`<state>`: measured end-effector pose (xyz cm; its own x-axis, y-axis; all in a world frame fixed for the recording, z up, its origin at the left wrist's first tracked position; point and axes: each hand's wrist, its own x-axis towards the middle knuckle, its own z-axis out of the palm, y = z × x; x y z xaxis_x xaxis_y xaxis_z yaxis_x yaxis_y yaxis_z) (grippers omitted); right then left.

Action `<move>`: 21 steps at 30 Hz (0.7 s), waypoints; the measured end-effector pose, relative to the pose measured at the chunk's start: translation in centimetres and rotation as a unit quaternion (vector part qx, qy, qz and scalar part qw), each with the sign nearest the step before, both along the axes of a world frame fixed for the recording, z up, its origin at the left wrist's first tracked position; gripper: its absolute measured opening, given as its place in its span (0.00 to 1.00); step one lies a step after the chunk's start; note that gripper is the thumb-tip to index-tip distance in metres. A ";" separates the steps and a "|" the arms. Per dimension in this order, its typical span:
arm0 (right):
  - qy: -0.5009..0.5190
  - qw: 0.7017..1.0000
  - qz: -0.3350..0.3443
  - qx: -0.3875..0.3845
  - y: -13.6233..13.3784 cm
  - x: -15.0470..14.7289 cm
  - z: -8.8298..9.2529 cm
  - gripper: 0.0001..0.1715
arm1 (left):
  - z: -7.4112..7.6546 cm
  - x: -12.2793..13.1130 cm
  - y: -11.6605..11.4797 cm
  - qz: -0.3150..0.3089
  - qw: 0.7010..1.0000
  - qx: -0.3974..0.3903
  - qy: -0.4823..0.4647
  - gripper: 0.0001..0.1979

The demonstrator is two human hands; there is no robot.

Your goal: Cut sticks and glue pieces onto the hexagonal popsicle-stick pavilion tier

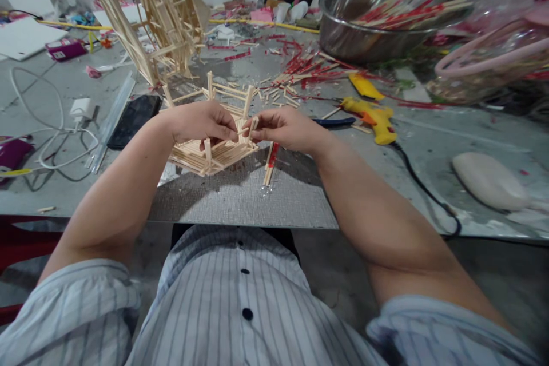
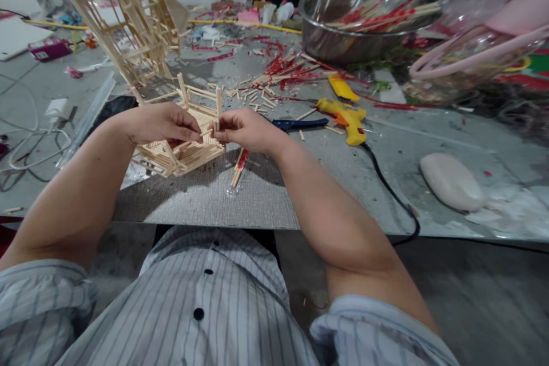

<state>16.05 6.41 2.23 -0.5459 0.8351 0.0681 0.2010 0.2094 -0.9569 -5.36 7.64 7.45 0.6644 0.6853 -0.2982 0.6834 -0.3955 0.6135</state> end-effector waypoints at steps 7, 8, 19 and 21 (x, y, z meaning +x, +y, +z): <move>-0.003 1.000 0.006 0.005 0.0 0.0 0.1 0.04 | -0.4 -0.1 -0.1 -0.026 0.999 0.025 -0.038 0.09; -0.001 1.000 0.007 0.004 -0.1 -0.1 0.1 0.04 | -0.4 -0.2 -0.1 -0.024 0.998 0.010 -0.049 0.09; 0.001 1.000 0.006 0.002 -0.1 -0.1 0.1 0.03 | -0.1 0.1 -0.4 0.009 0.999 -0.007 -0.050 0.08; 0.001 1.000 0.008 -0.001 -0.1 -0.1 0.1 0.04 | 0.0 0.2 -0.5 0.017 0.998 -0.027 -0.058 0.08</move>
